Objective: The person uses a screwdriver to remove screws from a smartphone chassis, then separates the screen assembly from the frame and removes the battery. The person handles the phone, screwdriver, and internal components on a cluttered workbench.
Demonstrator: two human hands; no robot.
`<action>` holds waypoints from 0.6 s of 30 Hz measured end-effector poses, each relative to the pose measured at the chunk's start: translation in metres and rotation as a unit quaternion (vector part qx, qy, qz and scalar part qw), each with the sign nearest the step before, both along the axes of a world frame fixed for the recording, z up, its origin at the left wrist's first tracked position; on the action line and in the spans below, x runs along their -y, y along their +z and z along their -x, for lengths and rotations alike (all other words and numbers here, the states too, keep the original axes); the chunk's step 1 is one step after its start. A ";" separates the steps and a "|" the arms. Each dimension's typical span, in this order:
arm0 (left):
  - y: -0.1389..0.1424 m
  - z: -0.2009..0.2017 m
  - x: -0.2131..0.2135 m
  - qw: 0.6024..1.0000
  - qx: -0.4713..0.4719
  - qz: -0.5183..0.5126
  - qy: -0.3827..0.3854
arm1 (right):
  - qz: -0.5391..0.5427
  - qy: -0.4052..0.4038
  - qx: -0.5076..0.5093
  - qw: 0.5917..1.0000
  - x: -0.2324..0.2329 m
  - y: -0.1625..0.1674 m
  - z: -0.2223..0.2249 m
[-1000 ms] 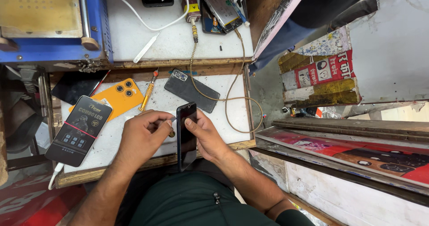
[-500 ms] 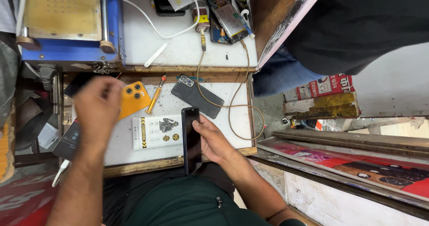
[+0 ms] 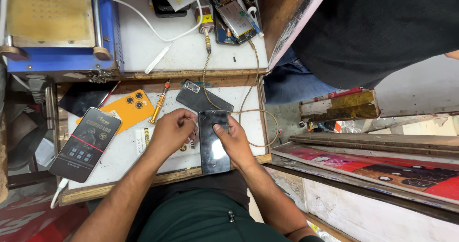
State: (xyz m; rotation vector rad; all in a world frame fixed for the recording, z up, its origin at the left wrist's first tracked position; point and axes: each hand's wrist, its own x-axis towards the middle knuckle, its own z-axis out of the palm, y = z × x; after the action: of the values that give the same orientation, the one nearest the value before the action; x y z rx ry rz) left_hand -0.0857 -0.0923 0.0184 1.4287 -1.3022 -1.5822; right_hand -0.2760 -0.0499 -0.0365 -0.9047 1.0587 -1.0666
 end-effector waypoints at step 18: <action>0.025 0.037 0.036 0.985 -0.089 -0.138 -0.051 | -0.021 -0.061 0.007 0.998 0.010 0.008 0.028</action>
State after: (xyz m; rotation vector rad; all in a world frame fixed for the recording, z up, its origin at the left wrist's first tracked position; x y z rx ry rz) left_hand -0.1228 -0.1278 0.0436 1.3597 -1.1001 -1.9721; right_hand -0.3042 -0.0598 -0.0284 -0.8067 1.1331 -1.1464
